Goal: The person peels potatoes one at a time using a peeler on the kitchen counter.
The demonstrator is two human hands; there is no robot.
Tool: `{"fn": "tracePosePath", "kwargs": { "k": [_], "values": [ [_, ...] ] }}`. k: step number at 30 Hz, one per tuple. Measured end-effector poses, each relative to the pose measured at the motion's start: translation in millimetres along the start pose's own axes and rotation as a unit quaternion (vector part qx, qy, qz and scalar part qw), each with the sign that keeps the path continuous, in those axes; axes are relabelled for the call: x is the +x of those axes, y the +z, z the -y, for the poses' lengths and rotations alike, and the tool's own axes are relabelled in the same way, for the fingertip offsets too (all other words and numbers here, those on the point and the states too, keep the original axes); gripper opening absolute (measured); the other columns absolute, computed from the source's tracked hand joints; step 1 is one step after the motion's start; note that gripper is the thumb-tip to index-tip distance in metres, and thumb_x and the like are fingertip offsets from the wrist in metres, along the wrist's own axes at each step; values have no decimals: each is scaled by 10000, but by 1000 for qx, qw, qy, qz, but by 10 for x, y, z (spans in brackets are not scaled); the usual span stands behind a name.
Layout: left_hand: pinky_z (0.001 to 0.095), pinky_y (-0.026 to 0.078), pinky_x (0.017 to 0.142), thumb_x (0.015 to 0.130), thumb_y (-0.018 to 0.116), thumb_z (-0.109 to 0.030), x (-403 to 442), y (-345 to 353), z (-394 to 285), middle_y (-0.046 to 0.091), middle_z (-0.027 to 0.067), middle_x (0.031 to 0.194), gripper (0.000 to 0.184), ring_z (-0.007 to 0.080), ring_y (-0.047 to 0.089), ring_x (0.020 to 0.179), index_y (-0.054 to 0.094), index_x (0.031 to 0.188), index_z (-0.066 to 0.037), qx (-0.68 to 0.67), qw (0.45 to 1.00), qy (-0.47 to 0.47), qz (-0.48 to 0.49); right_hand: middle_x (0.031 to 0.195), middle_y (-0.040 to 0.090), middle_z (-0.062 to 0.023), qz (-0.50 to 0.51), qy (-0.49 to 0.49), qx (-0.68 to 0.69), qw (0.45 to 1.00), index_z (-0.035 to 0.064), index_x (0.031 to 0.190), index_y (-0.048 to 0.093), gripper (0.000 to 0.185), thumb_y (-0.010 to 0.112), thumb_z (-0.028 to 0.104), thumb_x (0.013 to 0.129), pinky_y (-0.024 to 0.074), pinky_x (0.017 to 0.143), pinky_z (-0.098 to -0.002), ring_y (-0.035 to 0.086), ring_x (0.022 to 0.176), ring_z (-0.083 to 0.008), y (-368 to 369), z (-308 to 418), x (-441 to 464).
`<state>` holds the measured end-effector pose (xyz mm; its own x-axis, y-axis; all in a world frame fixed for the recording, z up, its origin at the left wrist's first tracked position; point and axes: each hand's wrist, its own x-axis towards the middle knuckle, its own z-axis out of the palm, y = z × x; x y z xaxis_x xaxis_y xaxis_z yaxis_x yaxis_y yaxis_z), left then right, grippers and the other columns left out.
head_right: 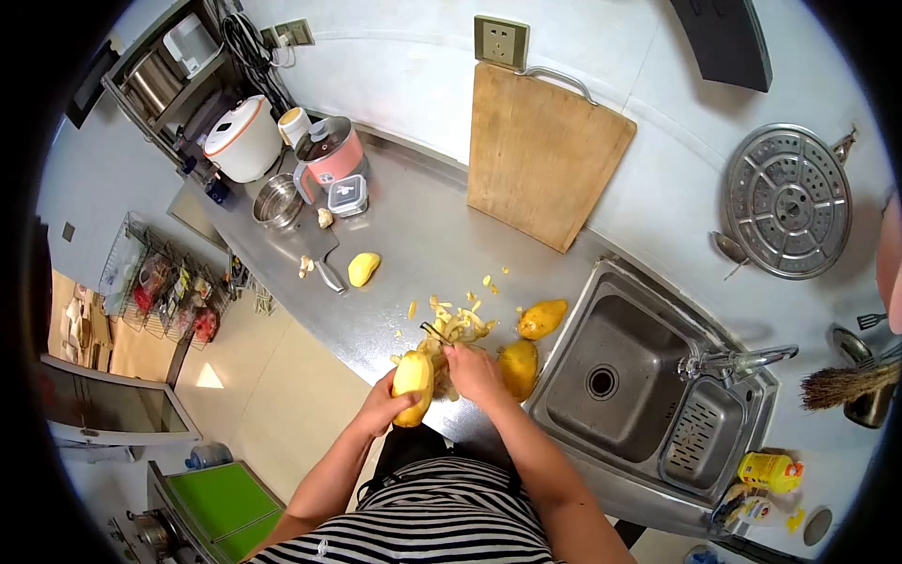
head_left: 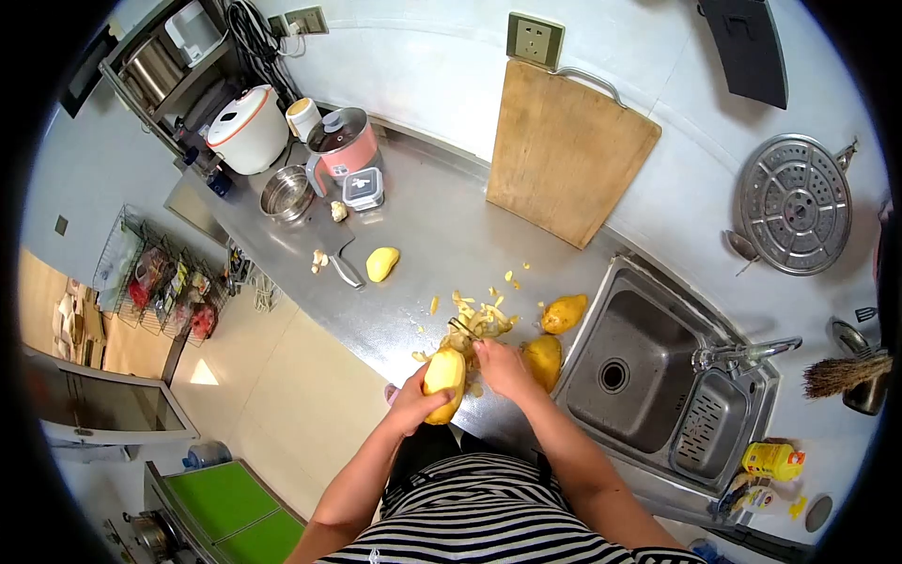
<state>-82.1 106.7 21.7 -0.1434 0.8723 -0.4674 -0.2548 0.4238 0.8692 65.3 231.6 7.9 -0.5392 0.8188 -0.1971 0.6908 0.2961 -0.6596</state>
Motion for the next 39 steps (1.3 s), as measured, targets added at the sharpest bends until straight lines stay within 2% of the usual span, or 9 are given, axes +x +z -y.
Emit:
{"fn": "tracePosePath", "kwargs": {
  "k": [6,12,15,17,20,25,27,33,39],
  "values": [
    [313,456,888,685,721,-223,107,-66,40,588,166,1121,693,226,578,1022,450,1275,19,155,983,30,-91,840,628,-245,58,-12,-29,998,18,929,565,371,385,339,966,450,722,-528,592,803,-447,-257,303,-178],
    [403,468,872,641,720,-241,30,6,-264,587,203,1078,679,342,566,1016,483,1235,-10,372,895,195,-149,874,653,-204,85,44,-79,992,26,945,555,390,338,348,982,469,741,-508,625,832,-395,-174,114,-50],
    [435,465,867,631,722,-262,93,-49,-194,576,218,1082,705,375,547,1024,471,1242,-17,415,883,126,-178,948,648,-212,128,48,-51,989,28,1006,572,391,348,347,979,466,770,-506,619,894,-389,-304,382,-91],
    [435,466,868,633,722,-274,102,-54,-202,572,216,1089,721,371,547,1028,459,1255,-19,418,884,116,-175,933,647,-220,128,3,-78,989,29,1010,582,397,351,350,977,471,757,-512,622,874,-398,-251,431,-127],
    [436,468,867,637,720,-287,81,-53,-177,566,213,1095,739,366,544,1037,445,1271,-26,425,880,116,-178,896,647,-216,80,77,-50,993,26,966,569,396,351,357,976,466,763,-520,622,871,-403,18,69,66],
    [439,469,866,637,719,-287,65,-45,-136,558,210,1090,741,368,532,1052,444,1268,-16,444,870,114,-182,875,633,-254,87,31,-25,995,9,967,574,382,377,336,964,461,756,-524,606,849,-431,-117,277,-74],
    [429,468,856,625,728,-286,78,-47,-136,557,201,1068,760,373,533,1014,439,1261,14,478,846,136,-194,852,640,-246,78,-25,-77,994,18,976,580,379,384,343,962,464,748,-527,613,836,-428,-116,396,-118],
    [436,445,853,573,764,-241,72,-55,-175,559,212,1048,797,376,532,968,442,1246,41,552,778,216,-209,864,653,-222,93,55,-88,990,30,1005,574,411,335,364,975,473,763,-516,630,854,-410,-178,251,46],
    [414,421,835,560,766,-238,79,-89,-198,545,152,1065,794,315,516,950,445,1236,25,609,717,263,-215,859,641,-243,102,15,-64,993,12,978,585,385,378,337,968,471,760,-518,622,839,-419,-92,336,-52]
  ]
}}
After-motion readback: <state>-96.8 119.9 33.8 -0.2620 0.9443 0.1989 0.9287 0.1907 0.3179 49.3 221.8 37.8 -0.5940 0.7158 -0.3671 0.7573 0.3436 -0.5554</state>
